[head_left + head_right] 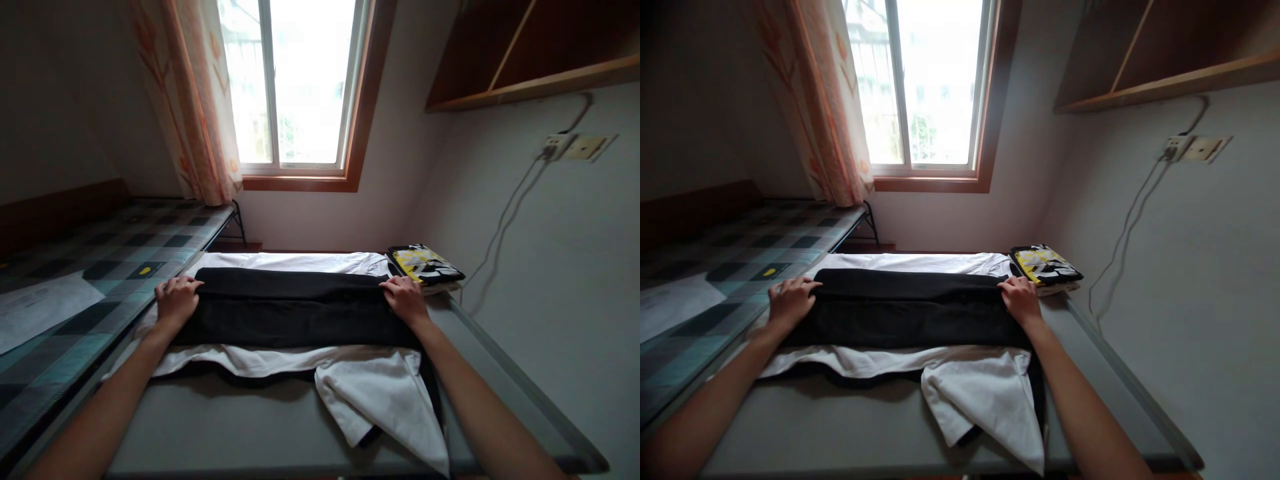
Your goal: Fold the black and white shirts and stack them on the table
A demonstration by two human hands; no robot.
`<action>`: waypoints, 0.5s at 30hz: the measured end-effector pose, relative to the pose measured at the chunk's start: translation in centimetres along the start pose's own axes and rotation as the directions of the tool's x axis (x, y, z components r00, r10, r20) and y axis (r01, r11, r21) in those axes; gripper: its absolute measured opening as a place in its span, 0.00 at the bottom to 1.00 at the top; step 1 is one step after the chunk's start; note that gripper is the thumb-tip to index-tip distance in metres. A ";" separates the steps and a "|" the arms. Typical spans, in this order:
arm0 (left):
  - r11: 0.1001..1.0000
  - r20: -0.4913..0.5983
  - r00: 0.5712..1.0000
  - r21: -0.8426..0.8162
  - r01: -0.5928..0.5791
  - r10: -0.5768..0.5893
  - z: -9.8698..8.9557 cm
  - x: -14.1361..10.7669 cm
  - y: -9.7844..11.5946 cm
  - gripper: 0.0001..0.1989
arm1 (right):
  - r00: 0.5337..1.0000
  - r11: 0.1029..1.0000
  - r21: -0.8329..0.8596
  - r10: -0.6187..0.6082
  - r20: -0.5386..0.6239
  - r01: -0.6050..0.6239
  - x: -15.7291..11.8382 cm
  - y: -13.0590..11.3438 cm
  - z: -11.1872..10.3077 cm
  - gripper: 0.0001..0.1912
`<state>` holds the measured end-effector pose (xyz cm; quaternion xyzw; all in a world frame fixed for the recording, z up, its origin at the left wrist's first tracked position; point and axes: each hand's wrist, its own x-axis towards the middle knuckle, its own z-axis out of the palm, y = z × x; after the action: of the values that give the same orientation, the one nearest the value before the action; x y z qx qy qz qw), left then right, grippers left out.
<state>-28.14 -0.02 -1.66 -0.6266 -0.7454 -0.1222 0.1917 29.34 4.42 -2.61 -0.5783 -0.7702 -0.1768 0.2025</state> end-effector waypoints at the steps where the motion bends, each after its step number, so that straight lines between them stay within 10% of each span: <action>1: 1.000 -0.009 1.000 0.000 -0.028 0.028 0.1 -0.2 0.0 0.17 | 1.000 1.000 -0.003 0.010 -0.013 -0.010 -0.1 0.0 0.2 0.13; 15: 0.975 -0.173 0.976 -0.199 0.096 -0.132 -1.4 0.2 -1.3 0.18 | 0.974 0.996 -0.015 0.086 -0.209 -0.092 0.6 0.0 -2.2 0.13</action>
<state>-29.25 -0.64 -0.21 -0.5839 -0.7441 -0.2613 0.1923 29.40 3.80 -0.41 -0.5931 -0.7159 -0.2365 0.2824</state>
